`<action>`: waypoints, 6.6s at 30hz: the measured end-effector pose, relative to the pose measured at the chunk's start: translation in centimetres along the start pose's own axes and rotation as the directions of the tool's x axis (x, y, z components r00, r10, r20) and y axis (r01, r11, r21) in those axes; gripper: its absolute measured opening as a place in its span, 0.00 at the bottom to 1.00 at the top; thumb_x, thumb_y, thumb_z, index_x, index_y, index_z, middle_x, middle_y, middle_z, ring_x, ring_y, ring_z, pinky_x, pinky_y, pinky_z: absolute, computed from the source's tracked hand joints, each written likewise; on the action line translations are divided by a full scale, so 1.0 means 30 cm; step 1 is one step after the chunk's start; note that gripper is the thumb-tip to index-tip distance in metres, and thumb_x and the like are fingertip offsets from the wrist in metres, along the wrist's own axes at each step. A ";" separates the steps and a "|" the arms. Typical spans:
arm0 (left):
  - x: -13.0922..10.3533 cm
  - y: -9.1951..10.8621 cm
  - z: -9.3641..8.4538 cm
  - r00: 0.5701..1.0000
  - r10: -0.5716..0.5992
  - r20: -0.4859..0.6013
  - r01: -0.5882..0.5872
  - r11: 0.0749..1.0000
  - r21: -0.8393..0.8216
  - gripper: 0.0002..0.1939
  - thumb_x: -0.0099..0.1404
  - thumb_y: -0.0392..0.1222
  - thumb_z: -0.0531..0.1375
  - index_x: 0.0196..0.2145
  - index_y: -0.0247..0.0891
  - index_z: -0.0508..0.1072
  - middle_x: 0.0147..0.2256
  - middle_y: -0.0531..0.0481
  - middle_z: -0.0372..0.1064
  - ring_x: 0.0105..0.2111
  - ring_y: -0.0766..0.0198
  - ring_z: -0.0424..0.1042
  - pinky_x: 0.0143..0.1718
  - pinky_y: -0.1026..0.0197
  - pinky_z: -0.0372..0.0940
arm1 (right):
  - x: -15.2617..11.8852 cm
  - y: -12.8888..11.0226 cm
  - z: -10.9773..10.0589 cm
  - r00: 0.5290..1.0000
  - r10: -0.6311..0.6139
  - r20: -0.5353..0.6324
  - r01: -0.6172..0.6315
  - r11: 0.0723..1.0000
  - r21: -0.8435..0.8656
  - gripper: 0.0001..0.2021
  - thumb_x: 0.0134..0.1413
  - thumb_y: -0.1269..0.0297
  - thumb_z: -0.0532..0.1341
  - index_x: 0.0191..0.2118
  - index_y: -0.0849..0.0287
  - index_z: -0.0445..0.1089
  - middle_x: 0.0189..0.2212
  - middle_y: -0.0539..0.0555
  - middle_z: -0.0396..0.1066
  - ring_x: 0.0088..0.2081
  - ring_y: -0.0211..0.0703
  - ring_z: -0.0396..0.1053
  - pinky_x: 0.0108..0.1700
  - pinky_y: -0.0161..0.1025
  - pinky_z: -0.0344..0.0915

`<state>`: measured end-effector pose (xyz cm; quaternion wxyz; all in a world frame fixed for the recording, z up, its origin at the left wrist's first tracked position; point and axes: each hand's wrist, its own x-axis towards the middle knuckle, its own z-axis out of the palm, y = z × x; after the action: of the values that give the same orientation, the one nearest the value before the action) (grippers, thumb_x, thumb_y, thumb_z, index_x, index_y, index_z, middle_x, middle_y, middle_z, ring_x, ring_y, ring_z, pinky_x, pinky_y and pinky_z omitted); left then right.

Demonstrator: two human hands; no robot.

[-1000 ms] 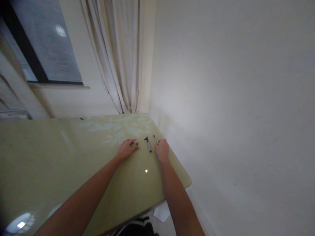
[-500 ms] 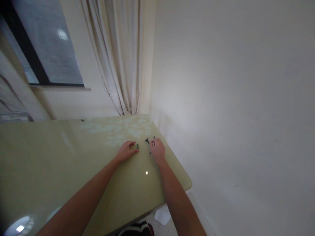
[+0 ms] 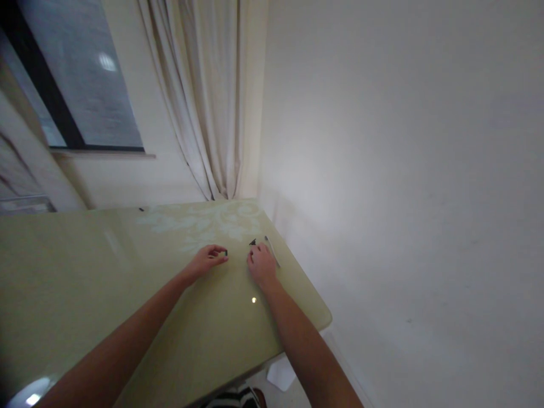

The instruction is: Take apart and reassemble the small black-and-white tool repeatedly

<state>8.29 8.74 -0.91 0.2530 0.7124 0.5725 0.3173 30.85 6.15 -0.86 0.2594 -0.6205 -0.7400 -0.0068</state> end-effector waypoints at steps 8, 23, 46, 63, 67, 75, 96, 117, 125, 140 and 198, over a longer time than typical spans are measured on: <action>-0.194 -0.314 -0.369 0.990 -0.075 -0.118 0.102 0.964 0.245 0.23 0.52 0.56 0.66 0.43 0.43 0.80 0.45 0.43 0.77 0.44 0.49 0.75 0.48 0.52 0.68 | 0.017 0.027 0.013 0.991 0.135 -0.005 -0.135 0.991 0.014 0.11 0.60 0.71 0.59 0.47 0.60 0.72 0.45 0.61 0.71 0.46 0.50 0.69 0.48 0.41 0.63; -0.292 -0.392 -0.431 0.986 -0.143 -0.087 0.153 0.981 0.121 0.28 0.54 0.60 0.64 0.47 0.41 0.80 0.41 0.44 0.78 0.43 0.49 0.76 0.48 0.53 0.69 | 0.042 -0.537 0.203 0.987 -0.091 0.132 0.044 0.946 0.321 0.08 0.52 0.73 0.62 0.39 0.57 0.69 0.37 0.53 0.70 0.36 0.41 0.66 0.39 0.35 0.60; -0.336 -0.137 -0.266 0.990 0.107 -0.096 -0.056 0.904 0.423 0.21 0.70 0.60 0.51 0.30 0.42 0.69 0.30 0.47 0.72 0.33 0.54 0.72 0.38 0.55 0.64 | 0.066 0.066 -0.056 0.958 0.280 0.069 -0.277 0.960 -0.050 0.11 0.59 0.76 0.58 0.46 0.60 0.72 0.40 0.57 0.74 0.42 0.43 0.71 0.43 0.34 0.59; -0.374 -0.067 -0.176 0.997 0.011 -0.077 0.038 0.793 0.607 0.20 0.73 0.55 0.50 0.29 0.41 0.66 0.31 0.46 0.73 0.34 0.53 0.73 0.37 0.54 0.62 | -0.006 -0.400 0.169 0.993 -0.039 0.111 -0.011 0.909 0.417 0.08 0.59 0.65 0.65 0.44 0.59 0.73 0.38 0.55 0.73 0.35 0.40 0.68 0.41 0.36 0.61; -0.374 -0.067 -0.175 0.996 0.006 -0.087 0.049 0.791 0.610 0.21 0.73 0.57 0.50 0.29 0.41 0.67 0.31 0.46 0.73 0.34 0.53 0.74 0.37 0.54 0.62 | 0.000 -0.385 0.164 0.992 0.069 0.105 -0.115 0.846 0.520 0.04 0.61 0.67 0.63 0.37 0.61 0.74 0.32 0.53 0.73 0.33 0.38 0.68 0.39 0.34 0.60; -0.368 -0.033 -0.191 0.995 -0.076 -0.069 0.103 0.770 0.630 0.22 0.73 0.57 0.48 0.31 0.40 0.69 0.32 0.44 0.75 0.34 0.51 0.75 0.37 0.53 0.63 | 0.009 -0.395 0.167 0.994 0.085 0.072 -0.111 0.816 0.567 0.06 0.61 0.65 0.64 0.33 0.61 0.74 0.29 0.52 0.73 0.31 0.38 0.67 0.35 0.34 0.57; -0.401 -0.060 -0.182 0.973 0.157 -0.168 -0.063 0.885 0.462 0.20 0.76 0.51 0.46 0.33 0.41 0.69 0.32 0.49 0.73 0.31 0.61 0.72 0.35 0.61 0.58 | -0.011 -0.438 0.166 0.995 -0.072 0.066 -0.010 0.602 0.799 0.24 0.69 0.44 0.52 0.33 0.59 0.72 0.30 0.52 0.70 0.34 0.41 0.66 0.40 0.37 0.60; -0.408 -0.086 -0.272 0.974 0.081 -0.211 -0.149 0.931 -0.332 0.24 0.65 0.54 0.64 0.54 0.40 0.74 0.33 0.52 0.67 0.26 0.67 0.60 0.29 0.64 0.57 | -0.006 -0.389 0.029 0.796 -0.468 0.383 -0.199 0.396 0.897 0.26 0.60 0.39 0.62 0.34 0.60 0.82 0.18 0.44 0.53 0.23 0.33 0.51 0.27 0.34 0.47; -0.402 -0.083 -0.280 0.965 0.099 -0.244 -0.186 0.913 -0.363 0.20 0.59 0.49 0.69 0.48 0.43 0.78 0.37 0.53 0.66 0.26 0.69 0.59 0.28 0.65 0.57 | -0.010 -0.398 0.004 0.773 -0.465 0.431 -0.288 0.349 0.892 0.23 0.54 0.43 0.67 0.25 0.60 0.78 0.16 0.44 0.56 0.23 0.33 0.51 0.28 0.35 0.47; -0.400 -0.102 -0.300 0.887 -0.043 -0.459 -0.152 0.913 -0.378 0.26 0.60 0.56 0.67 0.53 0.42 0.74 0.33 0.55 0.64 0.26 0.69 0.59 0.28 0.65 0.59 | 0.001 -0.406 0.031 0.880 -0.335 0.335 -0.242 0.291 0.926 0.28 0.54 0.35 0.64 0.25 0.60 0.77 0.16 0.44 0.53 0.22 0.33 0.51 0.28 0.35 0.50; -0.308 -0.314 -0.374 0.994 -0.058 -0.089 0.081 0.956 0.281 0.23 0.61 0.57 0.61 0.46 0.40 0.81 0.43 0.41 0.76 0.41 0.50 0.75 0.45 0.53 0.67 | -0.019 -0.385 0.116 0.967 -0.035 0.252 -0.229 0.308 0.923 0.33 0.57 0.33 0.58 0.28 0.63 0.78 0.15 0.44 0.52 0.17 0.31 0.49 0.21 0.33 0.46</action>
<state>-7.53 1.71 -1.72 0.1359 0.7074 0.6467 0.2509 18.94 4.13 -0.51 0.4875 -0.3907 -0.5885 0.5131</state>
